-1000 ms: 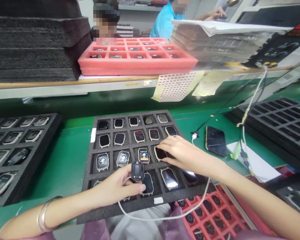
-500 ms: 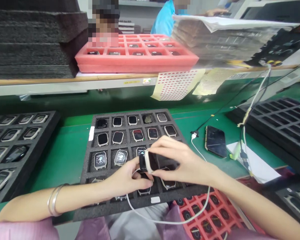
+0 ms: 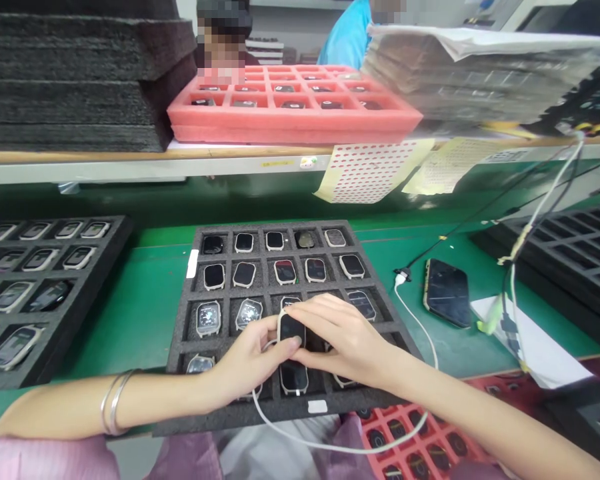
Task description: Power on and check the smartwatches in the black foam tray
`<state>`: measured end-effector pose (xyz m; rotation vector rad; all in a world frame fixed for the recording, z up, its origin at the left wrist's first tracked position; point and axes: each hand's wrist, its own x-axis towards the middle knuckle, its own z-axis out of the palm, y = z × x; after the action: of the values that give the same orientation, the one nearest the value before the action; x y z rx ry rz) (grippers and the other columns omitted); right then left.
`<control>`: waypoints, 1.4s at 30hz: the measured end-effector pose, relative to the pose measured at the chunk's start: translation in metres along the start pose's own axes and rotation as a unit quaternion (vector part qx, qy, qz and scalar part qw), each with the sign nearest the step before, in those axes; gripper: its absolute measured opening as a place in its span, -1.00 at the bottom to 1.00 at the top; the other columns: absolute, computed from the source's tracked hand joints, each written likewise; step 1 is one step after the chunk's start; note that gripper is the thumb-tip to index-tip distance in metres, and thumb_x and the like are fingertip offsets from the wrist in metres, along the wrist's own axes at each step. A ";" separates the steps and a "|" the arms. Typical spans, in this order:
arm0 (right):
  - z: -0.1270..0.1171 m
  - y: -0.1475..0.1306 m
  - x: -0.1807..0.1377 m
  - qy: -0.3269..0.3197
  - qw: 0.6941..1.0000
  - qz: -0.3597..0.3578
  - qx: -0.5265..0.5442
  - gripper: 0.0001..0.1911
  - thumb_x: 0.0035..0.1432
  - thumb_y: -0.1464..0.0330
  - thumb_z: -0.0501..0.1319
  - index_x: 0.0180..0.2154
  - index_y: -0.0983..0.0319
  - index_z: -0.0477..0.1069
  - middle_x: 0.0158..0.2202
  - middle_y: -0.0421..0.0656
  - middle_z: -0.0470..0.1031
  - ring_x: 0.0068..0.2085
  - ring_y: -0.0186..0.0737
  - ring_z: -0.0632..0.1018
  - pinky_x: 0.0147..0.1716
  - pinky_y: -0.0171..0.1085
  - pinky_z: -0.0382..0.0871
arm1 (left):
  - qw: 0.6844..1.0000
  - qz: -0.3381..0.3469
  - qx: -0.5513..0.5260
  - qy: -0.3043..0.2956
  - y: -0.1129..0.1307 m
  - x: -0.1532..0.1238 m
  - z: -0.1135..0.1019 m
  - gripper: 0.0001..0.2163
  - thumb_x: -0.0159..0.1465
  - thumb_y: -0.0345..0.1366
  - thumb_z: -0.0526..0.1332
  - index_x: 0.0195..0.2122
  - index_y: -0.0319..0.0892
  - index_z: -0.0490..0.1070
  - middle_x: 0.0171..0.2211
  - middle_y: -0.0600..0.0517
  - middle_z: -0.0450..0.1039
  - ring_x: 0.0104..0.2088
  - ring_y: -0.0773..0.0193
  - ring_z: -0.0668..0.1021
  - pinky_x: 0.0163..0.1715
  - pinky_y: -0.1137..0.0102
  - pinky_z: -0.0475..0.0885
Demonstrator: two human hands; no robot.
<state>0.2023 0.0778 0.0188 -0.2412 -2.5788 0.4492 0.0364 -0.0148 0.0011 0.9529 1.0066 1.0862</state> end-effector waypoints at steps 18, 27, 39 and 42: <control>0.008 -0.003 -0.010 0.028 0.999 0.019 0.039 -0.55 0.18 0.27 0.28 0.05 0.32 0.31 -0.16 0.02 0.51 -0.19 -0.10 0.54 -0.17 -0.13 0.47 | 0.999 0.006 0.024 -0.025 -0.010 -0.003 -0.004 -0.80 0.26 -0.22 0.23 -0.19 -0.25 0.43 -0.26 -0.03 0.46 -0.19 0.18 0.45 -0.09 0.33 0.32; 0.005 -0.003 -0.009 0.013 0.999 0.023 0.033 -0.53 0.17 0.21 0.30 0.04 0.33 0.34 -0.17 0.04 0.51 -0.19 -0.06 0.52 -0.16 -0.08 0.44 | 0.998 0.009 0.066 -0.020 -0.007 -0.002 -0.002 -0.74 0.28 -0.18 0.20 -0.12 -0.24 0.44 -0.21 -0.05 0.50 -0.15 0.15 0.47 -0.10 0.32 0.35; -0.045 0.037 -0.027 -0.108 0.984 0.144 -0.017 -0.44 0.08 0.25 0.37 0.08 0.29 0.36 -0.06 0.03 0.41 -0.04 -0.02 0.42 -0.03 -0.04 0.31 | 0.996 -0.088 0.018 -0.026 0.001 -0.010 0.010 -0.65 0.17 -0.21 0.32 -0.03 -0.18 0.43 -0.16 -0.06 0.54 -0.10 0.10 0.53 -0.15 0.35 0.45; -0.067 0.036 -0.034 -0.159 0.976 0.133 -0.069 -0.47 0.18 0.23 0.29 0.13 0.28 0.30 -0.03 0.03 0.43 -0.01 -0.03 0.40 -0.05 -0.08 0.27 | 0.992 -0.112 0.011 -0.048 0.006 -0.008 0.020 -0.66 0.14 -0.18 0.35 -0.07 -0.17 0.47 -0.22 -0.04 0.55 -0.13 0.11 0.53 -0.10 0.34 0.43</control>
<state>0.2686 0.1205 0.0458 -0.6155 -2.9095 0.4340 0.0524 -0.0239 0.0138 0.8780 1.0207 0.8361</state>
